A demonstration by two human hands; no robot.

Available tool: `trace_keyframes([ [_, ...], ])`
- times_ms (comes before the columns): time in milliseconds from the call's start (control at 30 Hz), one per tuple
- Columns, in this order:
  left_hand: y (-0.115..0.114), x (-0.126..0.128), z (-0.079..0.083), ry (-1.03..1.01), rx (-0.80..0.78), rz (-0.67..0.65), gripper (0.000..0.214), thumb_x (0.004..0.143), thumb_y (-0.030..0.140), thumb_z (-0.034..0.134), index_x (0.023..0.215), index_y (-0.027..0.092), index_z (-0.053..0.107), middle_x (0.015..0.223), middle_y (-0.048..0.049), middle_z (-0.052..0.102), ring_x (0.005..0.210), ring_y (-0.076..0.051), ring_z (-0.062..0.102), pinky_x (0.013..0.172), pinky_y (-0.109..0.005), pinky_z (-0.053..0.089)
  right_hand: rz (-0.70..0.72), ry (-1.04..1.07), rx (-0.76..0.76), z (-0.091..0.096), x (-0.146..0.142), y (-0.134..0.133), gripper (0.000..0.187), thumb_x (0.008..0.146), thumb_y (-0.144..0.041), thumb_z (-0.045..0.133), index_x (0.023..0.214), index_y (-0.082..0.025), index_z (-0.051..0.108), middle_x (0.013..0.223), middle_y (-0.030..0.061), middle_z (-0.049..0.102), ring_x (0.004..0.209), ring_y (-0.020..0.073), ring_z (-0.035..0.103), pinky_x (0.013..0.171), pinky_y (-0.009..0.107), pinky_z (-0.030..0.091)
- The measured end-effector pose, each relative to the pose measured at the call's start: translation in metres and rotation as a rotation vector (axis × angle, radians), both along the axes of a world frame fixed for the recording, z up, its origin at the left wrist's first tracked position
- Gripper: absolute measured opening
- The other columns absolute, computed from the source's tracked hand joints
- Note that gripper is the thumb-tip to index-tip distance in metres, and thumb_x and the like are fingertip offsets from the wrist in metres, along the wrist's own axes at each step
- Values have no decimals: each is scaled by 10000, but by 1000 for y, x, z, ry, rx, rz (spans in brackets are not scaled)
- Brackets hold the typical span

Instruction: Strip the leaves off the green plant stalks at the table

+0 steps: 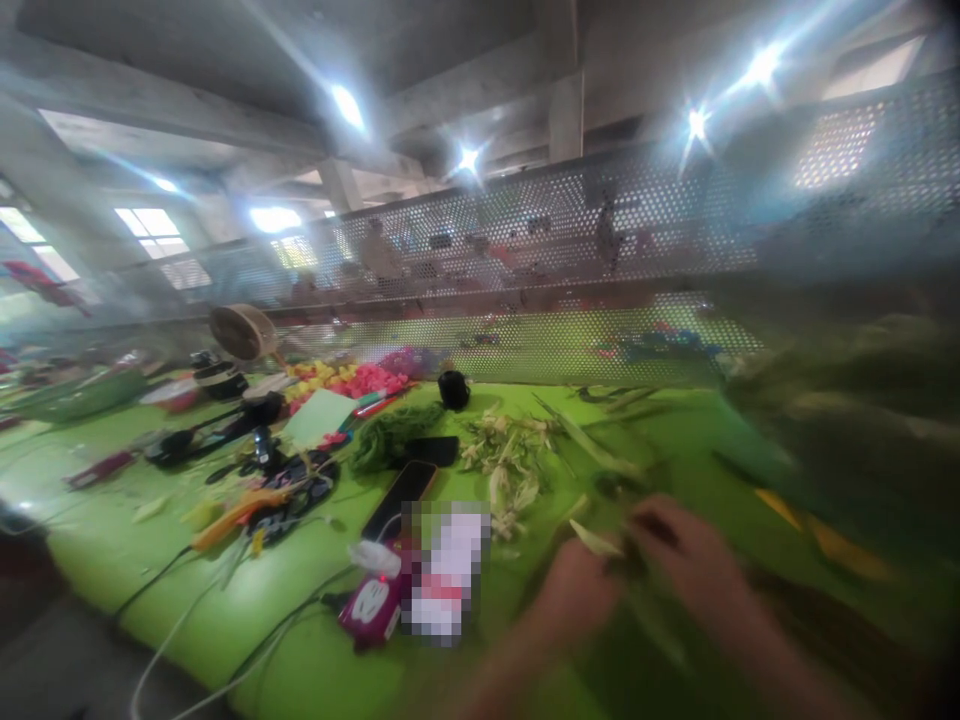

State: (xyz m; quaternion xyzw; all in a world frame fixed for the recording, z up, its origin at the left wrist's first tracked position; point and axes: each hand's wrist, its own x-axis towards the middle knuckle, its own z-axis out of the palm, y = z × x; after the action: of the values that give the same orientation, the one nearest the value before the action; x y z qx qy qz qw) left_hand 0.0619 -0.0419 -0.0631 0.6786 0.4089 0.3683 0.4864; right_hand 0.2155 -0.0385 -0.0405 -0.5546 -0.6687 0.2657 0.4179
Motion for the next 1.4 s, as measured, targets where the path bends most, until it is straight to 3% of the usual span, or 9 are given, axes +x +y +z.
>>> trace_keyframes([
  [233, 1, -1, 8, -307, -201, 98, 217, 809, 308, 542, 682, 154, 625, 676, -17, 546, 705, -142, 498, 713, -257, 410, -12, 71, -128, 5, 8, 5, 322, 812, -479, 521, 940, -246, 702, 959, 39, 754, 890, 239, 680, 757, 304, 512],
  [367, 2, -5, 14, -316, -302, 166, 347, 800, 409, 540, 557, 161, 545, 548, 6, 455, 571, -117, 400, 591, -251, 344, 86, 91, -152, 2, 9, 7, 249, 789, -422, 551, 866, -233, 693, 881, 27, 751, 829, 217, 683, 748, 291, 518],
  [533, 0, -2, 20, -392, -360, 122, 171, 693, 317, 648, 658, 150, 630, 539, 31, 444, 581, -110, 421, 659, -255, 381, 103, 105, -130, -4, 10, 11, 220, 756, -378, 567, 839, -219, 694, 866, 30, 746, 812, 216, 682, 770, 316, 517],
  [700, 2, -2, 20, -343, -290, 21, 237, 722, 266, 640, 911, 137, 701, 717, -23, 619, 711, -149, 533, 753, -282, 430, 53, 110, -121, -1, 11, 8, 228, 765, -390, 562, 878, -217, 659, 851, 34, 731, 795, 219, 679, 733, 328, 528],
  [833, 3, -2, 13, -157, -99, 77, 185, 804, 229, 548, 868, 136, 695, 820, -45, 660, 764, -160, 556, 765, -281, 438, -50, -117, 103, 4, 13, 3, 190, 796, -400, 572, 872, -236, 629, 836, 32, 678, 738, 199, 646, 654, 314, 510],
  [933, 2, -1, 6, -9, 28, 108, 176, 799, 158, 517, 852, 132, 683, 817, -55, 670, 751, -168, 562, 724, -275, 438, 71, -293, 257, 2, 11, 1, 161, 844, -351, 547, 925, -262, 654, 928, 49, 651, 865, 210, 631, 769, 343, 491],
  [1033, -2, 1, 1, 134, 105, 147, 159, 763, 119, 529, 824, 118, 676, 789, -70, 669, 710, -178, 559, 684, -285, 435, 139, -368, 231, -5, 7, 0, 148, 874, -302, 515, 920, -274, 653, 914, 33, 653, 834, 187, 626, 754, 322, 484],
  [1200, -3, 3, -7, 67, 72, 106, 138, 745, 125, 547, 755, 116, 685, 773, -70, 676, 693, -180, 573, 686, -285, 456, 167, -339, 200, -6, 0, -4, 157, 884, -253, 489, 797, -244, 620, 795, 13, 638, 743, 163, 600, 684, 284, 462],
  [1400, -4, 6, -6, -141, -128, 89, 136, 723, 164, 597, 773, 100, 706, 791, -82, 675, 716, -186, 568, 691, -291, 456, 157, -242, 187, 2, -8, -11, 180, 881, -282, 488, 753, -235, 605, 768, 17, 627, 720, 170, 588, 661, 284, 449],
])
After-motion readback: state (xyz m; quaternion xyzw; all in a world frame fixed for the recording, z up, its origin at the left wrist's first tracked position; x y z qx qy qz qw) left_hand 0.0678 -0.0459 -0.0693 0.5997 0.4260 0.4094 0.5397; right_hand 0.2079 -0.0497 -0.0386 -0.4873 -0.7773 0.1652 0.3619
